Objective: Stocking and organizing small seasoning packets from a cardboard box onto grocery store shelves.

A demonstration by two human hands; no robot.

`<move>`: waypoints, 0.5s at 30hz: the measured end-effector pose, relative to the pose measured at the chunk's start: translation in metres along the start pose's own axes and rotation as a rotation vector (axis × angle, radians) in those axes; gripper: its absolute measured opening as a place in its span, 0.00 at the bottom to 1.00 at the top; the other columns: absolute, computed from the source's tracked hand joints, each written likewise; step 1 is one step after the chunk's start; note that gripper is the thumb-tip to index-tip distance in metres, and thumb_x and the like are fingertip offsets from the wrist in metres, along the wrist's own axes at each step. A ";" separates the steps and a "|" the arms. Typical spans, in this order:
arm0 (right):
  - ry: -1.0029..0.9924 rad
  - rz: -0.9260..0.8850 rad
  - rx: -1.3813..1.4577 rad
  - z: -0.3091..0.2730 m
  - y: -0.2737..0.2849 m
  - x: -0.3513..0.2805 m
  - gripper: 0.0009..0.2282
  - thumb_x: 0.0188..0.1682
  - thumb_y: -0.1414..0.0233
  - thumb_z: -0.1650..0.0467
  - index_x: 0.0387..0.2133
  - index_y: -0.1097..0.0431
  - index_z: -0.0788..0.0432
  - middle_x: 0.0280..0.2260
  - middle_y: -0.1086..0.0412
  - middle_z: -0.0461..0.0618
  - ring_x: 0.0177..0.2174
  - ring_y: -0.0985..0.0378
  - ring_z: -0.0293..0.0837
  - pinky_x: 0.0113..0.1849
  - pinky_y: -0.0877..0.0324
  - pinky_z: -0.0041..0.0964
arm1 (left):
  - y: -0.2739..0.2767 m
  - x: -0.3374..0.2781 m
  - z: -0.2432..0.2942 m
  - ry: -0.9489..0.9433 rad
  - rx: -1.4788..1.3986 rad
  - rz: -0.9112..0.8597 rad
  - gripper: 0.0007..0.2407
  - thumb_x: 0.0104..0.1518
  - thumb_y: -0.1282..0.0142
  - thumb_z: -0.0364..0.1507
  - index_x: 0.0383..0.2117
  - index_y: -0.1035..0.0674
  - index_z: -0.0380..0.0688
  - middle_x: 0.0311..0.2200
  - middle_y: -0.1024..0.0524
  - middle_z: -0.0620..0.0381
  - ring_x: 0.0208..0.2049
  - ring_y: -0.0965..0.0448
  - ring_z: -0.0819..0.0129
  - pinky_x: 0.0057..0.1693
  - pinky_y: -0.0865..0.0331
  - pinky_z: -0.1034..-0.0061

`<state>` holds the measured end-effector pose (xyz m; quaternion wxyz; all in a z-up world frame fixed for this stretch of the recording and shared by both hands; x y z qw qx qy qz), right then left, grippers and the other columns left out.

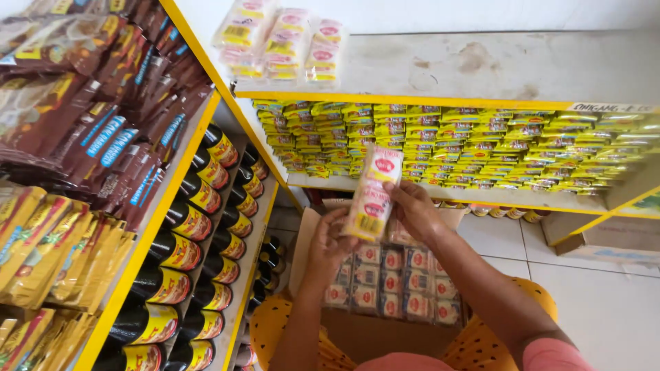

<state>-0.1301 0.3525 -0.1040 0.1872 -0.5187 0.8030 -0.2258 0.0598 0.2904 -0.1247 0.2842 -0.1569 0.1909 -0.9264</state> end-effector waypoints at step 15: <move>0.259 0.012 -0.262 -0.166 -0.140 0.144 0.36 0.44 0.39 0.73 0.66 0.51 0.55 0.44 0.26 0.52 0.41 0.21 0.43 0.39 0.25 0.39 | 0.025 0.163 0.172 -0.634 0.320 0.241 0.11 0.61 0.39 0.21 0.48 0.24 0.37 0.39 0.23 0.59 0.36 0.25 0.80 0.43 0.27 0.85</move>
Point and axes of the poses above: each hand's wrist, its own x-axis towards the middle knuckle, its own y-axis out of the back of the hand, z = x × y, the point moved 7 cm from there along x, towards the middle knuckle
